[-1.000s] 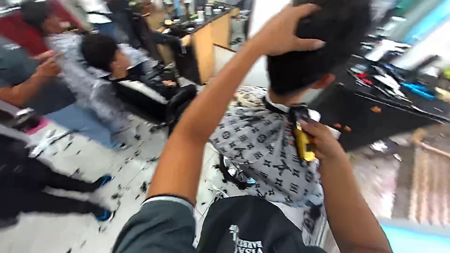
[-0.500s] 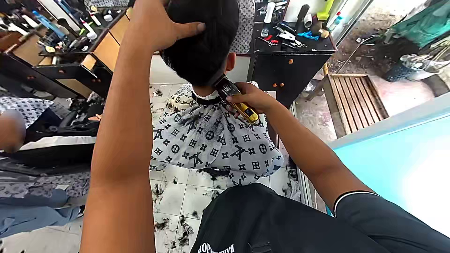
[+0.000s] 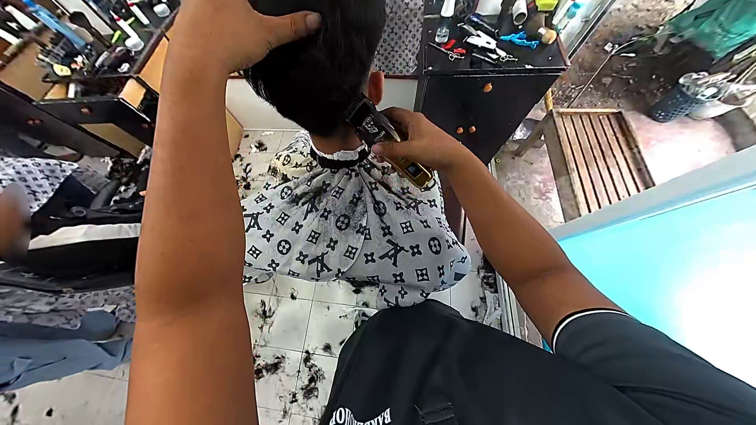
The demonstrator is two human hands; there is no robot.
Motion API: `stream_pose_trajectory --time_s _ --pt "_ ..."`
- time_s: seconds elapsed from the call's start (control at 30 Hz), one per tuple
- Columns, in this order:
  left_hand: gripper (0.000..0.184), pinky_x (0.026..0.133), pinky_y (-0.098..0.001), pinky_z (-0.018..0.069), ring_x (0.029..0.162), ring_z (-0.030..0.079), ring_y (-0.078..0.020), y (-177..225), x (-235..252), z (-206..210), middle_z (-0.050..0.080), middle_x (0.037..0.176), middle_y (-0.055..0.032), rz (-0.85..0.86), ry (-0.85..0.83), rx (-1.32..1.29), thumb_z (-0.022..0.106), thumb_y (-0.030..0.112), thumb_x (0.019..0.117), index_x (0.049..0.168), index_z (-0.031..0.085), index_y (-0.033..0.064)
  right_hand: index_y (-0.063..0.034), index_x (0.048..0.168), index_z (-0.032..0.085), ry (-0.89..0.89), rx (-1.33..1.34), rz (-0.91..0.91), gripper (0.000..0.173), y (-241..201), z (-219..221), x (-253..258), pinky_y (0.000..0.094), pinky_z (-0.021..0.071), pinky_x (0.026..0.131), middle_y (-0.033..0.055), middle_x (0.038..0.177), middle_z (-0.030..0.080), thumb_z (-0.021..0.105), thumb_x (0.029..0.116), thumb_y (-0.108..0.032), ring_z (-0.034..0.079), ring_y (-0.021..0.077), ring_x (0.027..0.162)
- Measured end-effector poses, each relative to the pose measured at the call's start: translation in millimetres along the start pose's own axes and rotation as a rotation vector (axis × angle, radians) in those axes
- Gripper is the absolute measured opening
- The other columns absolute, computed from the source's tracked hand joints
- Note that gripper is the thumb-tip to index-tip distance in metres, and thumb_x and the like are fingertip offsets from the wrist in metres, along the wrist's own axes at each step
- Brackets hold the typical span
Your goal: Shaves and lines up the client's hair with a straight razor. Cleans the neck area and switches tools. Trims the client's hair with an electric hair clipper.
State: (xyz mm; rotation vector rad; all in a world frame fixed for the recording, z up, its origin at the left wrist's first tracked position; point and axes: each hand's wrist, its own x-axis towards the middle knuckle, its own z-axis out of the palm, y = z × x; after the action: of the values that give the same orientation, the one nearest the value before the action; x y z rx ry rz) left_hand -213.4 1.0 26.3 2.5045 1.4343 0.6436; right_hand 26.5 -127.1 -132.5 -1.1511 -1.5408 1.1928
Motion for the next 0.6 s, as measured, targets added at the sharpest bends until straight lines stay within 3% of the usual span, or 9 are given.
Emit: stream_pose_trajectory --time_s 0.07,0.2,0.37,0.47,0.6 --pt "0.086 0.098 -0.0663 0.0434 0.114 0.063 -0.0368 -1 1 -1 0.066 0.117 -0.0217 0.000 0.007 0.007 0.072 0.078 0.0728 0.119 0.068 0.0058 -0.0033 0.137 0.050 0.002 -0.001 0.090 0.056 -5 -5 -1 0.0387 0.0642 0.069 0.0143 0.110 0.066 0.076 0.0906 -0.020 0.072 0.0220 0.083" --pt "0.086 0.098 -0.0660 0.0436 0.114 0.063 -0.0363 -1 1 1 0.067 0.116 -0.0211 -0.007 0.001 -0.003 0.071 0.079 0.0725 0.118 0.069 0.0065 -0.0025 0.137 0.049 0.012 -0.066 -0.019 0.058 -9 -4 -2 0.0340 0.0637 0.071 0.0118 0.110 0.067 0.077 0.0891 -0.022 0.071 0.0174 0.085" --pt "0.085 0.097 -0.0666 0.0444 0.112 0.064 -0.0345 -1 2 2 0.068 0.113 -0.0188 -0.069 -0.023 0.015 0.068 0.083 0.0719 0.114 0.070 0.0091 -0.0042 0.136 0.051 0.052 -0.198 0.005 0.058 -14 -1 -1 0.0339 0.0626 0.071 0.0114 0.110 0.066 0.079 0.0892 -0.025 0.070 0.0155 0.083" --pt "0.075 0.096 -0.0639 0.0452 0.108 0.066 -0.0308 -2 2 4 0.070 0.109 -0.0163 -0.014 -0.044 -0.010 0.067 0.077 0.0789 0.111 0.073 0.0099 -0.0013 0.139 0.048 0.063 0.009 0.011 0.057 -6 25 -8 0.0386 0.0642 0.073 0.0137 0.111 0.066 0.074 0.0918 -0.020 0.071 0.0204 0.085" --pt "0.065 0.091 -0.0569 0.0496 0.099 0.067 -0.0239 -6 1 6 0.070 0.102 -0.0110 0.039 -0.022 -0.042 0.072 0.071 0.0799 0.104 0.073 0.0103 -0.0037 0.133 0.048 0.024 0.396 0.275 0.039 5 55 -13 0.0399 0.0643 0.069 0.0120 0.102 0.067 0.065 0.1002 -0.016 0.072 0.0232 0.082"
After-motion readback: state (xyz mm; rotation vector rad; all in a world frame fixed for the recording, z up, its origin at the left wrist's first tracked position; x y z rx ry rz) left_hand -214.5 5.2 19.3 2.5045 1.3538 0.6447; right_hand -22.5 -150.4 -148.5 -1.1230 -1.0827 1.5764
